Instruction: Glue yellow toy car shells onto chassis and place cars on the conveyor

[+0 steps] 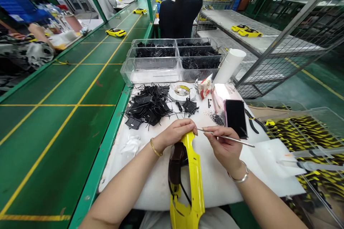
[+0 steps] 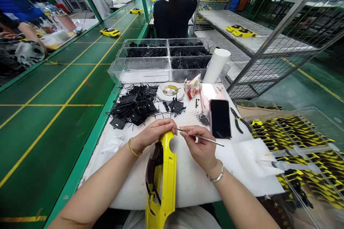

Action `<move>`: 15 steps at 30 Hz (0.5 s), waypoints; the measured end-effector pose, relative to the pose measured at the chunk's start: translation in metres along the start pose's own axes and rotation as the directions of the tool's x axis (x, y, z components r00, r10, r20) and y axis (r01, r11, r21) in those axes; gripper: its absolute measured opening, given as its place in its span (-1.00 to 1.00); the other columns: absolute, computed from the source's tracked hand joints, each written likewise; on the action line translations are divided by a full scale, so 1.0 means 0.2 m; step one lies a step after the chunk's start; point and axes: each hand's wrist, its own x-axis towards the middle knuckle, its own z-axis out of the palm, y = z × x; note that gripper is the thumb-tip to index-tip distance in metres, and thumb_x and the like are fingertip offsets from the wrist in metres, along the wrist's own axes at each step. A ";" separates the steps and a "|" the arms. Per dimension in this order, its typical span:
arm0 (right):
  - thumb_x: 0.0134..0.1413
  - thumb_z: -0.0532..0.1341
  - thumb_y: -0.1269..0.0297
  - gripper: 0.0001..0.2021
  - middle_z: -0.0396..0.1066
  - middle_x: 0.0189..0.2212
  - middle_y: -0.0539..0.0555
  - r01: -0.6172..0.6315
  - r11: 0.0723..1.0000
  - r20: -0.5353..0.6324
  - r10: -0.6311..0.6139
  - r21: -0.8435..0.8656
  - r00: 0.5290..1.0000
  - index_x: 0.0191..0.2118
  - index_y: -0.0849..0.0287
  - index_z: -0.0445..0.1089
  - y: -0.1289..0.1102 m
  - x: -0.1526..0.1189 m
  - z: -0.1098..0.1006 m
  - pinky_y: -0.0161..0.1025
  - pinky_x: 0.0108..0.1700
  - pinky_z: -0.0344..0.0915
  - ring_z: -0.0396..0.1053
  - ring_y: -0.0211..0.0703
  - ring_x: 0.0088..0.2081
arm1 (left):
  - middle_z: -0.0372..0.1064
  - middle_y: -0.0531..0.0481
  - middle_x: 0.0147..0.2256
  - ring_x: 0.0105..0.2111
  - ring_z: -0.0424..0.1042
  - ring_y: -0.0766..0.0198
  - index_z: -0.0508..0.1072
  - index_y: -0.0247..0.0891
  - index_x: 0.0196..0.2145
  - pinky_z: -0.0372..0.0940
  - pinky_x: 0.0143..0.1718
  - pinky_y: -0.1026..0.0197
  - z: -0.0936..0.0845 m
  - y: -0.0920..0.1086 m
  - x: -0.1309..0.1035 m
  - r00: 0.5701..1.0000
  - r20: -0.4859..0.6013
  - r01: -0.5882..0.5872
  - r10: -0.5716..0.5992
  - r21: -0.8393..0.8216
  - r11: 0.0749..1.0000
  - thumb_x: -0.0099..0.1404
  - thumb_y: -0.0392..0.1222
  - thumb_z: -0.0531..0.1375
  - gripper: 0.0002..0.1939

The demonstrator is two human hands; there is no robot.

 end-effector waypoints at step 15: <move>0.03 0.38 0.20 -0.82 0.52 -0.33 0.07 -0.303 0.932 0.027 0.315 -0.200 0.949 -0.30 0.12 0.41 0.02 0.08 -0.16 -0.18 -0.25 0.51 0.53 -0.11 -0.29 | 0.38 0.03 -0.51 -0.53 0.26 0.39 0.40 -0.32 -0.45 0.12 -0.47 0.31 -0.01 0.06 -0.02 0.989 -0.124 0.069 -0.074 -0.046 0.997 0.14 0.06 0.29 -0.65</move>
